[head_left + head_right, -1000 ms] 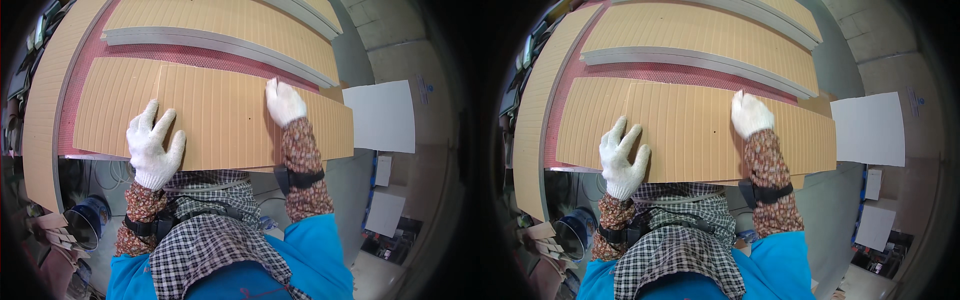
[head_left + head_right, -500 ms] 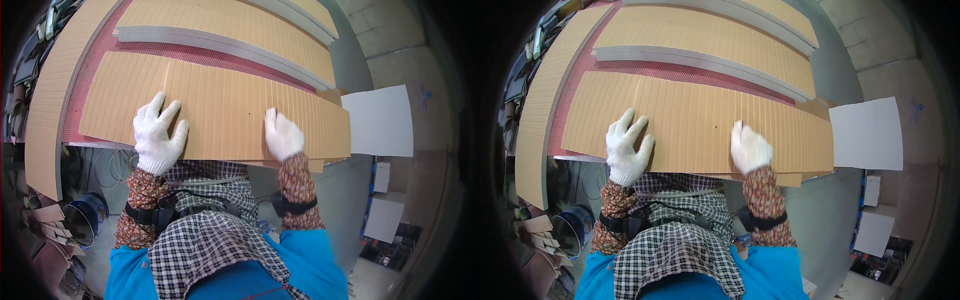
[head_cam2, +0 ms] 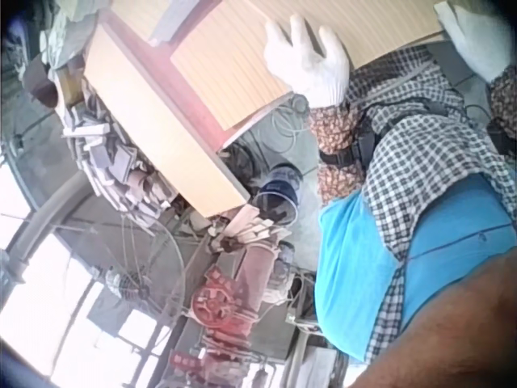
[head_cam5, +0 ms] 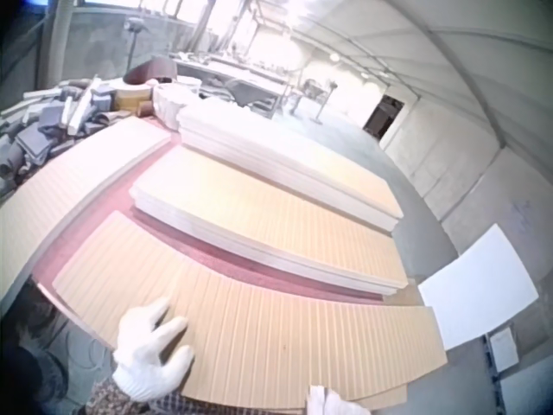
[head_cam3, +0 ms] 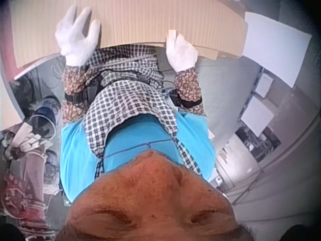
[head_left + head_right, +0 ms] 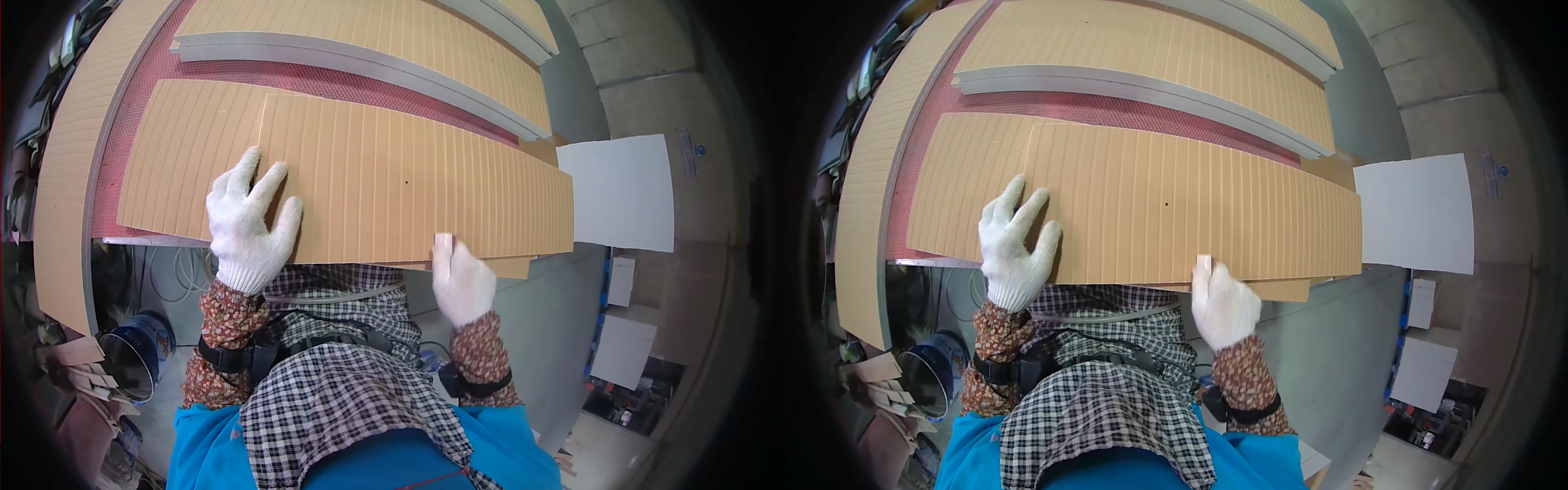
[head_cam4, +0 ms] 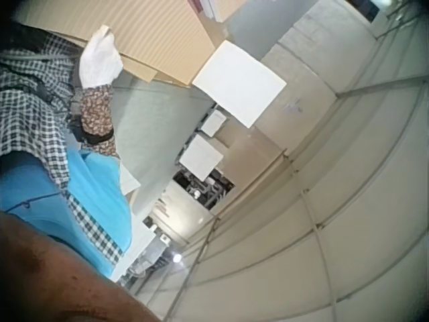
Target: Sanding the edges and surfaces of wooden furniture panels using a hand sanding block.
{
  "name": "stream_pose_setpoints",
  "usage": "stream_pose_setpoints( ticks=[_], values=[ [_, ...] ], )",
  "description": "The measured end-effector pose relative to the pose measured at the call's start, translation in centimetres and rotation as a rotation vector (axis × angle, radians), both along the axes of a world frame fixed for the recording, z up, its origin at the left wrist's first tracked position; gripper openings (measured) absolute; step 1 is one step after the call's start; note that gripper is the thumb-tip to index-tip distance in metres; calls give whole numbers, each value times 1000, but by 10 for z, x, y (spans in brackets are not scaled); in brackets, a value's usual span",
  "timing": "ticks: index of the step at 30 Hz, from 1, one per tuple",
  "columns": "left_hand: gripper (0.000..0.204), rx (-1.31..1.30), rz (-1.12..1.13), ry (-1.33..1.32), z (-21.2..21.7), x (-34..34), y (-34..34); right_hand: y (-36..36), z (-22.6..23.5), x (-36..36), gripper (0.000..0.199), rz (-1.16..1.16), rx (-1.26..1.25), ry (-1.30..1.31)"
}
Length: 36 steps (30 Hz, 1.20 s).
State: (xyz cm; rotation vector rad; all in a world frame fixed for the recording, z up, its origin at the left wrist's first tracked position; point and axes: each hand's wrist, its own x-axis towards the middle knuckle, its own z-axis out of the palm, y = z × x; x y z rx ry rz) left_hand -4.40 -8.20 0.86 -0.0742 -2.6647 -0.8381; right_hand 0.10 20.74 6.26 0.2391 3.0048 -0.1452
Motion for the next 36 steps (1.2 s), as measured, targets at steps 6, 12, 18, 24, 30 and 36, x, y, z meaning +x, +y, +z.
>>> stream_pose_setpoints(
  ticks=[6,12,18,24,30,36],
  values=[
    [43,8,-14,-8,0,0,0,2,-2,-107,52,34,12,-88],
    [41,27,-9,-9,1,1,-1,3,-6,-203,66,43,-13,-110],
    [40,23,0,26,0,1,0,4,-16,-207,69,73,-4,-59],
    [40,26,-15,55,2,0,-1,-4,3,-118,64,51,5,-46],
    [40,30,-13,86,-4,-2,-2,0,4,-4,36,164,32,-11],
    [40,20,-6,68,-3,-2,-2,-12,-2,32,34,73,-28,0]
  ],
)
